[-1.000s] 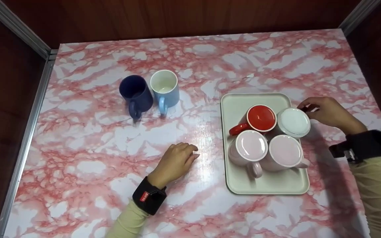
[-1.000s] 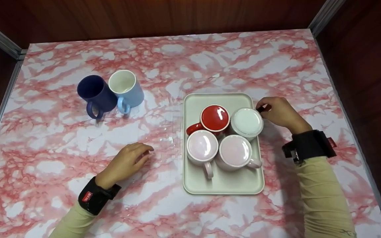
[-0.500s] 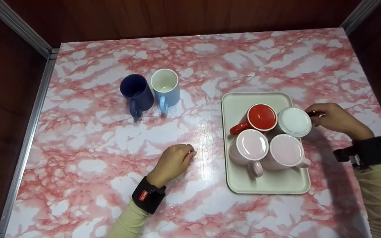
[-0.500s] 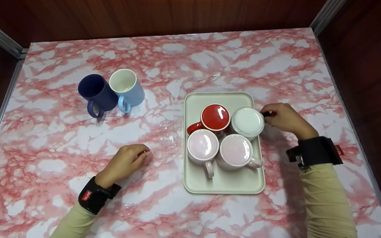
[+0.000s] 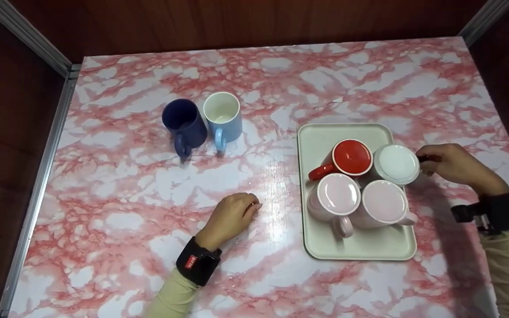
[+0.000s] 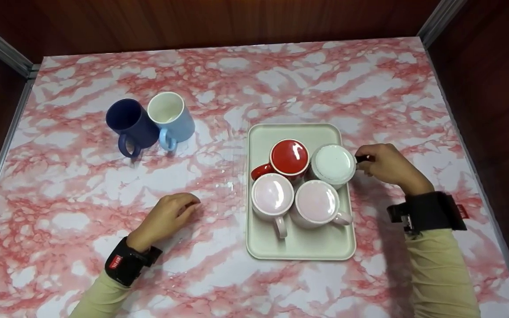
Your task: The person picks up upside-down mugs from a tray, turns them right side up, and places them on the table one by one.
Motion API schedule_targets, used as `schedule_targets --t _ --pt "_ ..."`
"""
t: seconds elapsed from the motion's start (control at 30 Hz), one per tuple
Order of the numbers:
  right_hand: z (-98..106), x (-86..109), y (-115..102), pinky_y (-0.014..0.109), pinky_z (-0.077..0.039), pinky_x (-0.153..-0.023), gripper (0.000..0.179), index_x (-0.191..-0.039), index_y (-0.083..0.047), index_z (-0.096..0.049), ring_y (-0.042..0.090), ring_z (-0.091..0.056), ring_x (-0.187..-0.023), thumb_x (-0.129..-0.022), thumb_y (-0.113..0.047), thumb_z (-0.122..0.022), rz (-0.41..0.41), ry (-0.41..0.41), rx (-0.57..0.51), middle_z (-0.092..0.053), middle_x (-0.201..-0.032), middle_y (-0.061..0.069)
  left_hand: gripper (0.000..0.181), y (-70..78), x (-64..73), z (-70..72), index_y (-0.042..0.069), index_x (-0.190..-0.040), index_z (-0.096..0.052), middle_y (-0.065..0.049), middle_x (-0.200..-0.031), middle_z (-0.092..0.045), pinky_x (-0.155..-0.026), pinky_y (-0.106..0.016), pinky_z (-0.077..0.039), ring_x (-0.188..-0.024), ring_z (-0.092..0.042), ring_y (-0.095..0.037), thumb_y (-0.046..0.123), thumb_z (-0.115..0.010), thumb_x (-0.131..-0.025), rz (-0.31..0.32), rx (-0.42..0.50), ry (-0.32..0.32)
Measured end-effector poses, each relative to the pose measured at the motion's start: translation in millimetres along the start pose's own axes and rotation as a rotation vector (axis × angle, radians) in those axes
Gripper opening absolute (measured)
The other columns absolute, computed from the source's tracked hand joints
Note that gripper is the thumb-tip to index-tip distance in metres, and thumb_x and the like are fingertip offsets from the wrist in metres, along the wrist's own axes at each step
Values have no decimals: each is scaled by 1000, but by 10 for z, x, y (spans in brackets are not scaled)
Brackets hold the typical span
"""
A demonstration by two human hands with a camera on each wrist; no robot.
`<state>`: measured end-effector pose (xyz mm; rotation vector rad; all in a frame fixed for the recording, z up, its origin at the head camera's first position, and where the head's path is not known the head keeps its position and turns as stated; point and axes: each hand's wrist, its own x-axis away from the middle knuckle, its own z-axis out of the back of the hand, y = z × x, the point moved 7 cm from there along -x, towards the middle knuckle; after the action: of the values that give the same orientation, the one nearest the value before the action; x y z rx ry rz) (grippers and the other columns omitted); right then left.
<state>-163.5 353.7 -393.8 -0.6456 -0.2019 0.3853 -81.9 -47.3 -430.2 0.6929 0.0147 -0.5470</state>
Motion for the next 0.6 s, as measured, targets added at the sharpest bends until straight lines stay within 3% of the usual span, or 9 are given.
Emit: schedule_targets --t 0.27,0.5,0.6 --pt "50 46 -30 24 -45 -49 7 -84 -7 -64 12 -57 -57 -84 0 -63 -56 -43 -5 -61 -65 4 11 -12 9 -16 5 -84 -64 -5 -78 -62 -70 -33 -48 -75 -60 -19 13 -58 -89 18 -2 -15" --pt "94 75 -64 23 -48 -51 3 -85 -4 -65 12 -59 -57 -86 -5 -62 -58 -19 -29 -62 -68 1 11 -12 15 -25 5 -85 -65 -5 -81 -63 -72 -32 -48 -77 -60 -19 12 -58 -89 20 9 -22" --pt "135 94 -84 23 -48 -51 6 -86 -3 -65 13 -58 -57 -87 -7 -61 -95 0 -40 -62 -68 4 10 -12 17 -22 5 -86 -64 -6 -80 -63 -72 -33 -48 -77 -60 -19 12 -59 -89 22 20 -17"
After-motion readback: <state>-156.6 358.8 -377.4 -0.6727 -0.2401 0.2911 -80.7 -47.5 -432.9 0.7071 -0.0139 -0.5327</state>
